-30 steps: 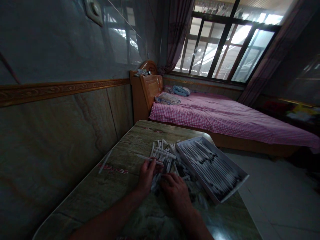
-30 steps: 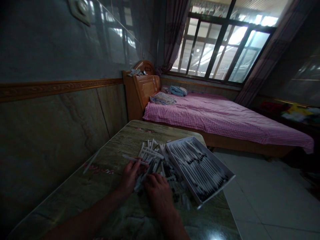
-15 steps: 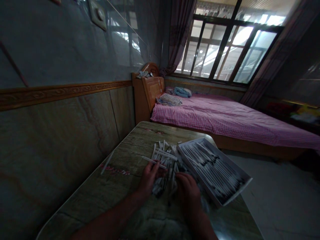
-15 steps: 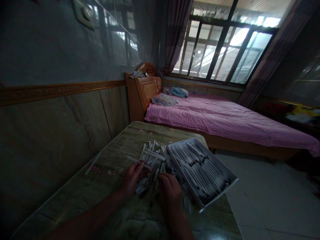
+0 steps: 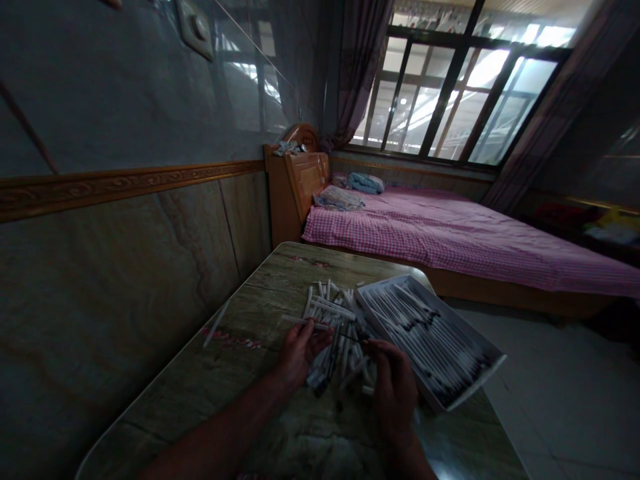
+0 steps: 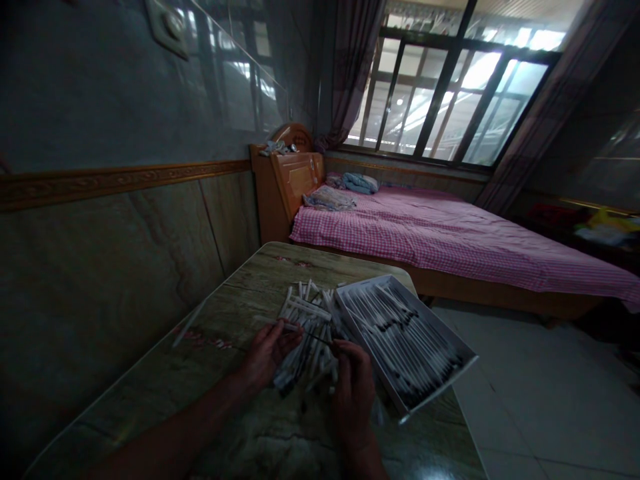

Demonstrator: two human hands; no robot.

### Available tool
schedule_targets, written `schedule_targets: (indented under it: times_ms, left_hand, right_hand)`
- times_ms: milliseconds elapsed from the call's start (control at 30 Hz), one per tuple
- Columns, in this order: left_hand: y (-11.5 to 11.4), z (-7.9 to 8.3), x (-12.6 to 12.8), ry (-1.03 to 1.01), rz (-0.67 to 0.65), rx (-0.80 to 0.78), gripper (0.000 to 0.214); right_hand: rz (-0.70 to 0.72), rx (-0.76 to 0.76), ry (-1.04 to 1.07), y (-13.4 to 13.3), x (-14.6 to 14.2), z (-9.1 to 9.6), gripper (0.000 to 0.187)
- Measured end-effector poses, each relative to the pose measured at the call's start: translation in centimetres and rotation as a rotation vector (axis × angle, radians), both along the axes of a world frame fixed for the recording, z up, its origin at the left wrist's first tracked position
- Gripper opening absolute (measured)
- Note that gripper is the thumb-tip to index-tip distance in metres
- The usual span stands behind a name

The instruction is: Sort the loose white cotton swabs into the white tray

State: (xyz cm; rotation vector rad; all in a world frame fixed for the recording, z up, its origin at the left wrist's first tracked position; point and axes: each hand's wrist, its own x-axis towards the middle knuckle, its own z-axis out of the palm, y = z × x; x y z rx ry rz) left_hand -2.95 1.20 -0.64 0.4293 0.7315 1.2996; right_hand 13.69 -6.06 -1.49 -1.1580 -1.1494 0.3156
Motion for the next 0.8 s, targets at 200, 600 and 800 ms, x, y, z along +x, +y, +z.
schedule_targets:
  times_ms: [200, 600, 800]
  left_hand:
    - [0.01, 0.1, 0.01, -0.017, 0.002, -0.035, 0.009]
    - [0.06, 0.5, 0.31, -0.043, 0.01, -0.134, 0.013]
    - [0.07, 0.18, 0.28, -0.044, -0.01, -0.136, 0.01]
  right_hand:
    - [-0.003, 0.005, 0.11, 0.16, -0.13, 0.25, 0.014]
    - [0.031, -0.065, 0.134, -0.09, -0.56, 0.56, 0.019]
    - [0.04, -0.06, 0.134, -0.07, -0.68, 0.75, 0.018]
